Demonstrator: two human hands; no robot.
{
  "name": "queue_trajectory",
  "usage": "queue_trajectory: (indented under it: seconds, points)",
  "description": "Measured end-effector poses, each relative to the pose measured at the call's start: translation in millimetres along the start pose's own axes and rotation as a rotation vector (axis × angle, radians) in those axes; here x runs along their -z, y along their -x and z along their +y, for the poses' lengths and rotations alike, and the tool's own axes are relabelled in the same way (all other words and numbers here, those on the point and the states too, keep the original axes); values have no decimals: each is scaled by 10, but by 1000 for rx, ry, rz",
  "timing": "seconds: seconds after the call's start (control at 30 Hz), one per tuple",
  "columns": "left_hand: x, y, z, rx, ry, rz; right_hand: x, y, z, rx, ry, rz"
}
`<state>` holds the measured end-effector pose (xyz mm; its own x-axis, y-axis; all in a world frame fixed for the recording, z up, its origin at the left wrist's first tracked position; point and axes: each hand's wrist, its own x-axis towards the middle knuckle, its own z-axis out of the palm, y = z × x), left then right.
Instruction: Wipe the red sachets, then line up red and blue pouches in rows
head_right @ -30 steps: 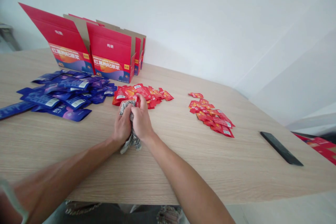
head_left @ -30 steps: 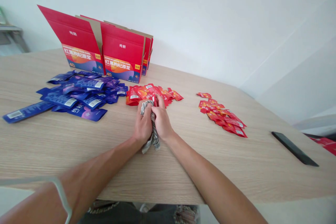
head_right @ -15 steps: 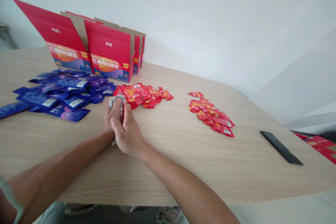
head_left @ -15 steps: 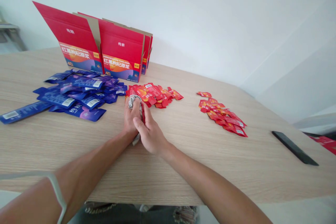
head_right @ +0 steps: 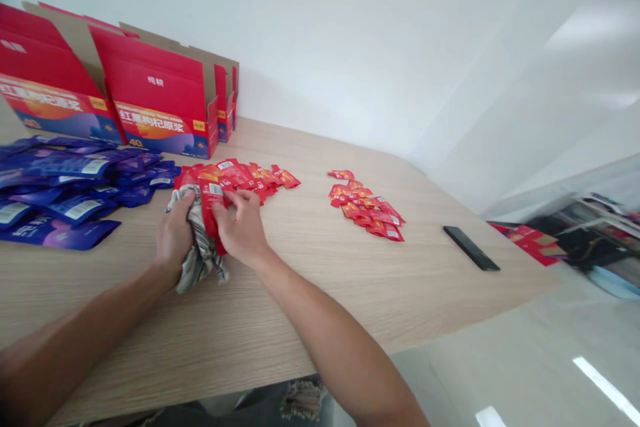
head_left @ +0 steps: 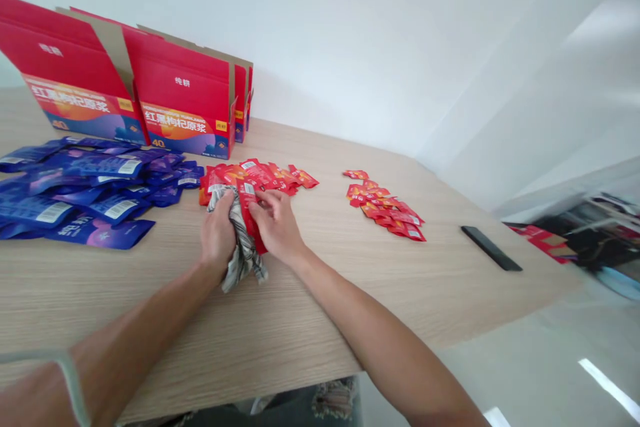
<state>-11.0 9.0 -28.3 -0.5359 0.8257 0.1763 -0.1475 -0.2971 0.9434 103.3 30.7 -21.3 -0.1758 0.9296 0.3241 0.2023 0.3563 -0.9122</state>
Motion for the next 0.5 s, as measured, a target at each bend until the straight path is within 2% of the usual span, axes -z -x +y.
queue_trajectory:
  seconds: [0.07, 0.17, 0.33, 0.4, 0.5]
  points:
    - [-47, 69, 44, 23, -29, 19, -56, 44, 27, 66, 96, 7]
    - [-101, 150, 162, 44, -59, 25, -135, 166, -47, 142, 74, -97]
    - [-66, 186, 372, 114, -113, 9, -199, 320, -209, 60, 43, -281]
    - [-6, 158, 384, 120, -235, -15, -210, 349, -231, 52, 50, -315]
    - [108, 65, 275, 22, -433, -53, -223, 385, -228, 62, 88, -344]
